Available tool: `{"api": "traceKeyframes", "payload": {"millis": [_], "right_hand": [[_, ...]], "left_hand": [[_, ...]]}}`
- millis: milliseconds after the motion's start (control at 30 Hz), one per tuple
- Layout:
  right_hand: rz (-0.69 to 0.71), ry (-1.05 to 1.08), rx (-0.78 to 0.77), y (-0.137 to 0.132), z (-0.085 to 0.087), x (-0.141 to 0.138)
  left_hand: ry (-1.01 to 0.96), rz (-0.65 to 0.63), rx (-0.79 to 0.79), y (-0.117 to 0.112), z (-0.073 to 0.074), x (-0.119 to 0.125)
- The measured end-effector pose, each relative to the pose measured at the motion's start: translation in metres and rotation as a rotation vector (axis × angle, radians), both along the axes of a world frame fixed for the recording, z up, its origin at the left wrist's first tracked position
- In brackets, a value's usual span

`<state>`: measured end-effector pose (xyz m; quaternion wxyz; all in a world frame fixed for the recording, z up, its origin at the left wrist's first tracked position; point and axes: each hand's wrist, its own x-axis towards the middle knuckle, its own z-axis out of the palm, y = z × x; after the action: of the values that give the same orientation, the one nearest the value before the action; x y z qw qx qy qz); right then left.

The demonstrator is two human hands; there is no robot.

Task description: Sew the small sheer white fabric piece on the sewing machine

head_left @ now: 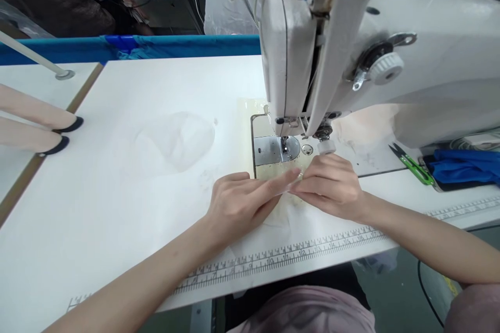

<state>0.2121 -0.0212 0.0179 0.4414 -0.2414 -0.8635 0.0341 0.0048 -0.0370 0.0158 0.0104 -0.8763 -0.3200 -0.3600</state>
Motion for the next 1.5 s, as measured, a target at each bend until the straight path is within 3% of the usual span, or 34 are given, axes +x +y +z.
{"api": "traceKeyframes", "payload": {"millis": [100,300,400,467,567,667,767,900,1033,1333,1500], "right_hand": [[-0.020,-0.056,0.112,0.000,0.001,0.001],[-0.024,-0.073,0.255,0.001,0.000,0.002],[-0.011,-0.075,0.260,0.000,0.000,0.003],[0.005,-0.048,0.156,-0.001,0.002,0.003],[0.039,0.000,-0.217,-0.001,0.004,0.002],[0.000,-0.008,-0.610,0.002,0.004,-0.001],[-0.116,-0.062,-0.730,0.008,0.001,-0.004],[-0.245,-0.173,-0.673,0.014,-0.001,-0.007],[-0.290,-0.223,-0.658,0.018,-0.003,-0.008],[-0.383,-0.265,-0.550,0.022,-0.007,-0.004],[-0.307,-0.373,-0.186,0.018,-0.013,0.005]], "left_hand": [[0.010,-0.026,0.068,0.001,0.000,-0.001],[-0.009,0.043,0.065,0.000,0.000,-0.001],[-0.037,0.017,-0.070,-0.002,0.005,0.001],[-0.095,0.031,-0.296,-0.004,0.008,0.002],[-0.079,0.059,-0.585,-0.004,0.010,0.004],[0.074,0.138,-0.611,-0.001,0.008,0.006],[0.165,0.271,-0.538,0.002,0.005,0.008],[0.220,0.330,-0.216,0.001,0.004,0.011],[0.336,0.242,0.024,-0.007,0.005,0.014],[0.406,0.126,0.031,-0.011,0.003,0.013],[0.397,0.118,0.037,0.001,0.001,0.010]]}}
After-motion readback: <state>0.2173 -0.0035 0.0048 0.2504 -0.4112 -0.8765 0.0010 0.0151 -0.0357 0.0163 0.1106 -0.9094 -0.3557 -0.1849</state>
